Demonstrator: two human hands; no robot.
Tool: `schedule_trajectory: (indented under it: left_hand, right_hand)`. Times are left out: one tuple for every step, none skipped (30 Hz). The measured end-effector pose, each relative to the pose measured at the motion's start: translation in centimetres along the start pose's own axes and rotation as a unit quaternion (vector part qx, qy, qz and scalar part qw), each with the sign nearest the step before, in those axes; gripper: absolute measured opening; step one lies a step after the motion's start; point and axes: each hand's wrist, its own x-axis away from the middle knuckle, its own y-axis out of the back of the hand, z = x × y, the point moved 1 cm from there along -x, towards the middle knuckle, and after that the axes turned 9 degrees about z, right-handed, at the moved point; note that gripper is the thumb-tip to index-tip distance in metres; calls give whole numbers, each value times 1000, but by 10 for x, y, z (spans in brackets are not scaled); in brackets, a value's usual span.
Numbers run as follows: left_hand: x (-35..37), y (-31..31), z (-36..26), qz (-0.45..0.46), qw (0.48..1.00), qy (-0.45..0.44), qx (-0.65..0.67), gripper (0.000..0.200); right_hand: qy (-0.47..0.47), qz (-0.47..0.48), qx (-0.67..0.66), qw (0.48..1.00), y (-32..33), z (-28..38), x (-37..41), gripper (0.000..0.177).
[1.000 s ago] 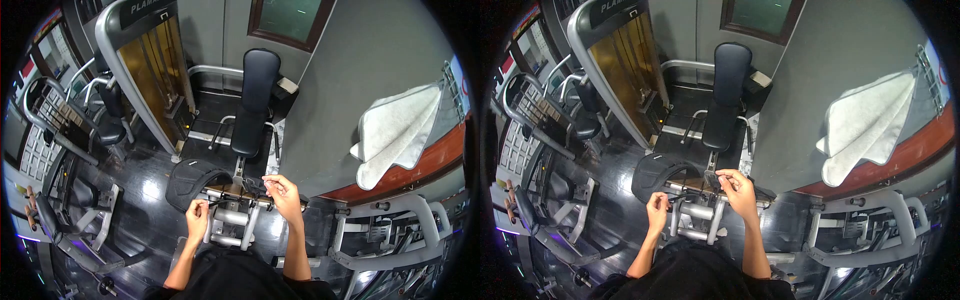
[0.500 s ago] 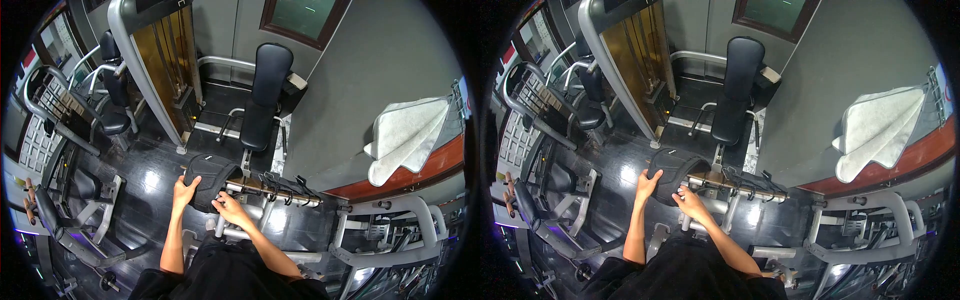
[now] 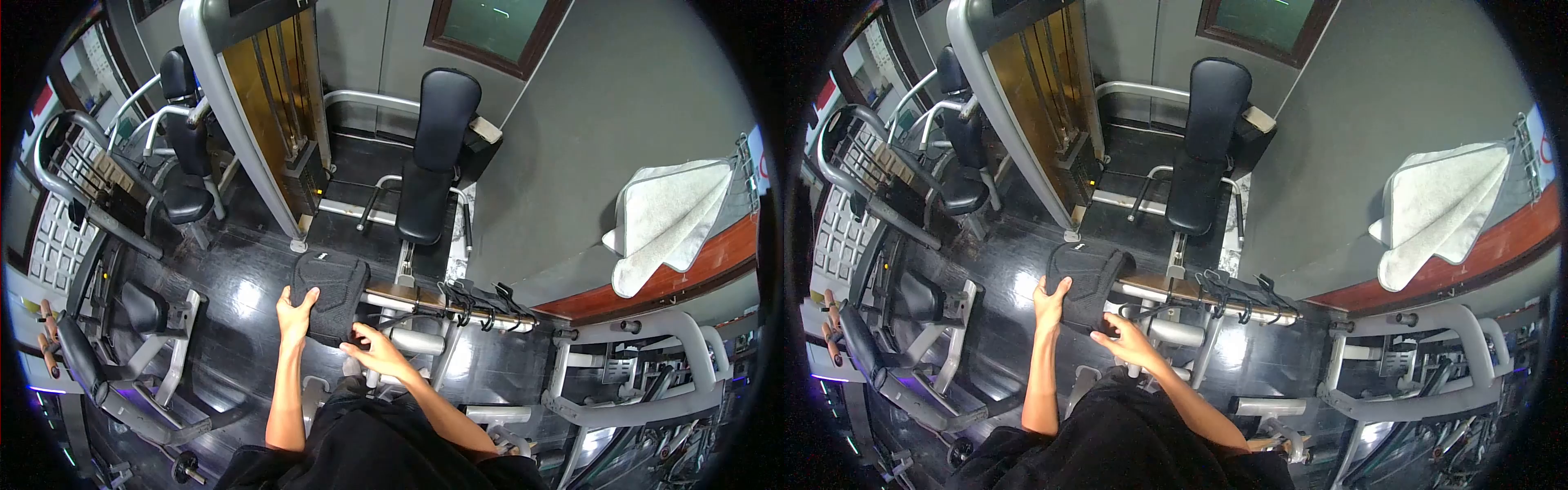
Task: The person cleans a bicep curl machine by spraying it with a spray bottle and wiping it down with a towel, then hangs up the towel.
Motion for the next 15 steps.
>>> schedule_trajectory:
  left_hand:
    - [-2,5,2,-14,999,-28,18,69]
    - [-2,14,3,15,998,-29,49,56]
    - [0,18,-6,14,998,-30,49,56]
    - [0,22,-14,20,997,-41,66,50]
    - [2,27,-23,25,995,-53,84,45]
    - [7,29,-37,35,993,-57,93,37]
    - [8,33,-44,34,993,-58,93,37]
    - [8,37,-49,32,991,-69,107,36]
    - [8,41,-53,30,989,-79,122,34]
    - [8,45,-58,32,987,-78,134,34]
    - [7,49,-62,32,988,-78,133,34]
    - [5,53,-65,34,987,-78,136,34]
    - [4,58,-69,34,987,-79,139,34]
    - [3,62,-75,40,986,-82,137,34]
    - [2,66,-81,39,986,-82,137,34]
  right_hand:
    - [46,-17,77,996,-4,5,-2,54]
    - [40,7,120,992,-5,9,-4,50]
    - [41,8,120,992,-7,16,-7,50]
    - [39,46,77,995,-10,20,-11,49]
    - [37,83,35,995,-14,23,-15,48]
    - [56,84,34,994,-20,22,-18,48]
    - [58,84,35,994,-24,24,-20,48]
    - [81,78,41,993,-27,26,-21,47]
    - [103,71,48,991,-30,30,-23,47]
    - [88,82,45,992,-32,34,-25,46]
    - [88,82,45,992,-33,38,-26,46]
    - [65,84,64,992,-34,42,-27,47]
    - [43,87,84,992,-36,45,-30,47]
    - [44,88,84,992,-40,42,-34,47]
    - [57,73,97,991,-43,39,-38,47]
